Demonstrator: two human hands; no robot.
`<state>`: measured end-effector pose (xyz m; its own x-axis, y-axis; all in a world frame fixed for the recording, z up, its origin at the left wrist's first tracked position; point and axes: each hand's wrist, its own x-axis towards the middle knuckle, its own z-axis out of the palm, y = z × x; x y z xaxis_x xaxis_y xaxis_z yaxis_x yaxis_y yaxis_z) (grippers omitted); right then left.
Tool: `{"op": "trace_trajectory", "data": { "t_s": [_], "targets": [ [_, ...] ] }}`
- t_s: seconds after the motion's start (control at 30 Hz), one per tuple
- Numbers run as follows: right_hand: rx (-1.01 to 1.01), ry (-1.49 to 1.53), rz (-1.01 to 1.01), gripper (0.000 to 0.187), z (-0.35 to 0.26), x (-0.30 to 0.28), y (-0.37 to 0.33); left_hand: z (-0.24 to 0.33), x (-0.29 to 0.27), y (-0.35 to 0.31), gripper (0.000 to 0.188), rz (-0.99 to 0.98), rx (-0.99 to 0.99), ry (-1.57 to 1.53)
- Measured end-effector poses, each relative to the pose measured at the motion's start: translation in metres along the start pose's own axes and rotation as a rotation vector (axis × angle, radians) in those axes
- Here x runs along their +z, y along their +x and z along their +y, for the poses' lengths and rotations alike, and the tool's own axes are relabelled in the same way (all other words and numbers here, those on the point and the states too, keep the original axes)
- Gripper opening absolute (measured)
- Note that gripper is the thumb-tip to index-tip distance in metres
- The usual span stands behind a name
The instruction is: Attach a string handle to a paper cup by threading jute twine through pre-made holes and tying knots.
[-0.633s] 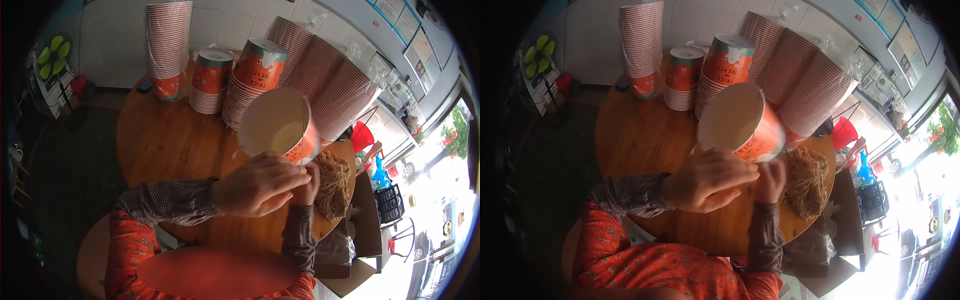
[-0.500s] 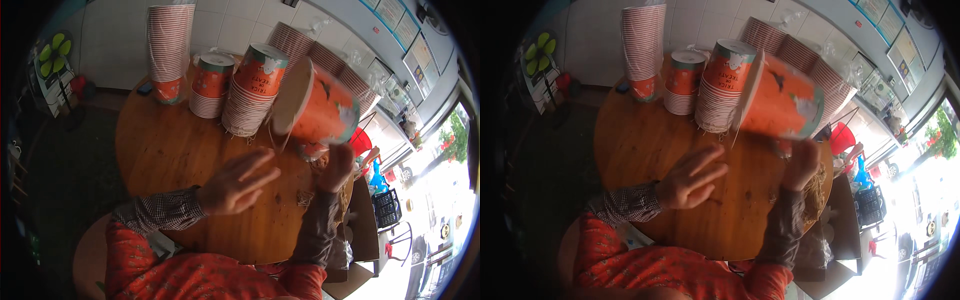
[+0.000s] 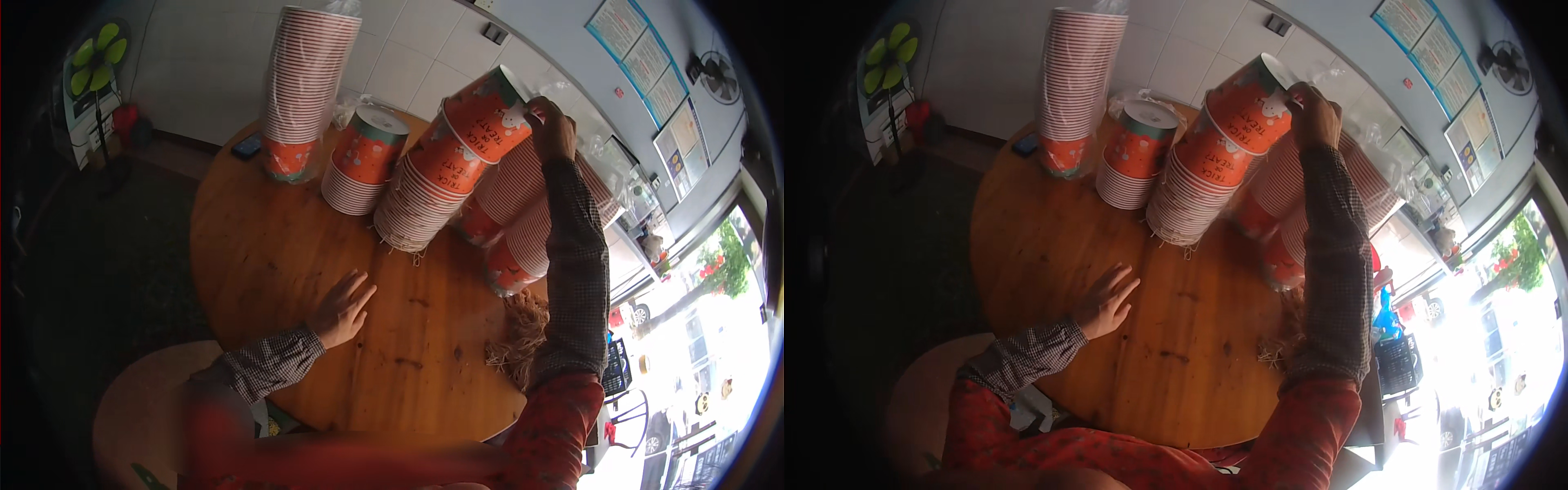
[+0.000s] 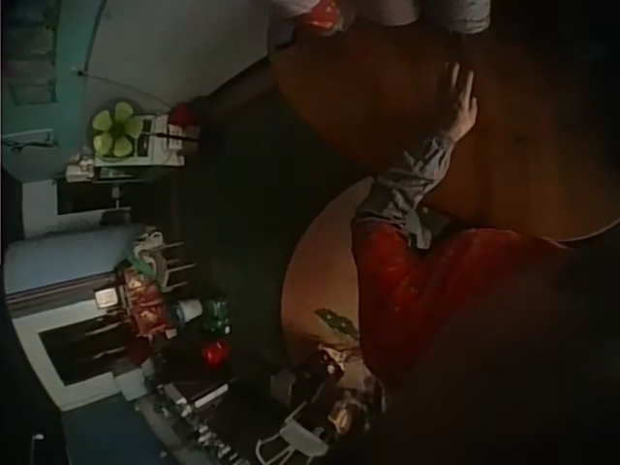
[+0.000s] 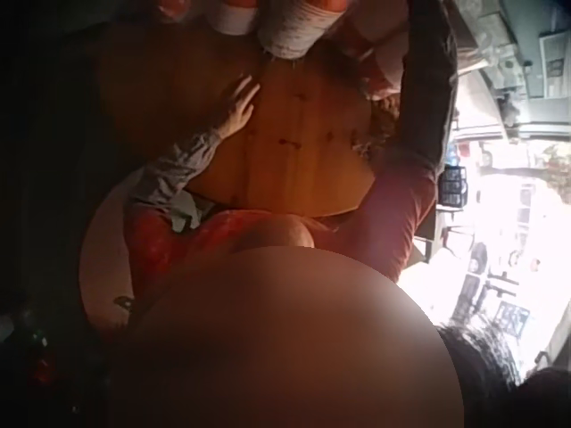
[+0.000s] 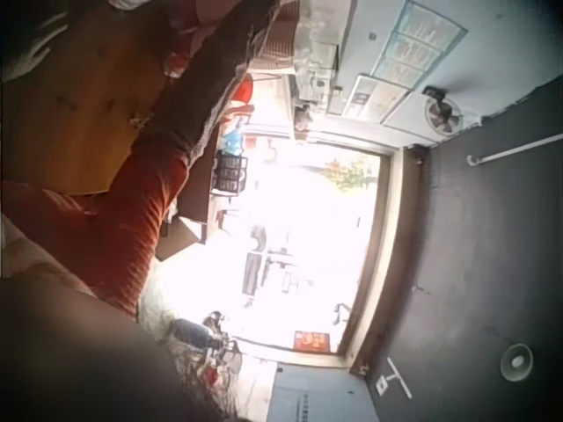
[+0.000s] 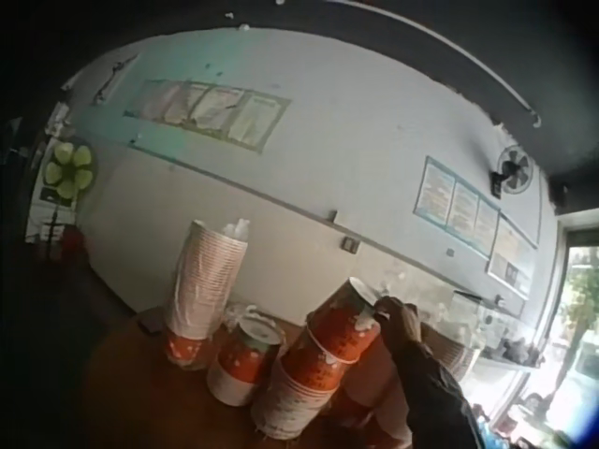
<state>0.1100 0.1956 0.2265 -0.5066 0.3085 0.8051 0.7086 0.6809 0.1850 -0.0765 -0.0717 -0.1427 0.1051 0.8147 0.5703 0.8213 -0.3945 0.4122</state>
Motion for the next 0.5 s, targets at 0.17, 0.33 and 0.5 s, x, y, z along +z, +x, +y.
{"op": "trace_trajectory", "data": {
  "t_s": [0.17, 0.33, 0.5],
  "targets": [
    [0.041, 0.035, -0.075, 0.016, 0.002, 0.036, 0.006, -0.004, 0.002, -0.003, 0.062, 0.004, -0.011, -0.052],
    [0.075, 0.098, -0.160, 0.017, -0.014, 0.054, -0.004, -0.006, -0.003, -0.003, 0.063, -0.009, -0.008, -0.094],
    [-0.008, 0.041, -0.176, 0.016, -0.034, 0.059, -0.025, -0.004, -0.008, -0.002, 0.061, -0.031, 0.003, -0.107]
  ]
}}
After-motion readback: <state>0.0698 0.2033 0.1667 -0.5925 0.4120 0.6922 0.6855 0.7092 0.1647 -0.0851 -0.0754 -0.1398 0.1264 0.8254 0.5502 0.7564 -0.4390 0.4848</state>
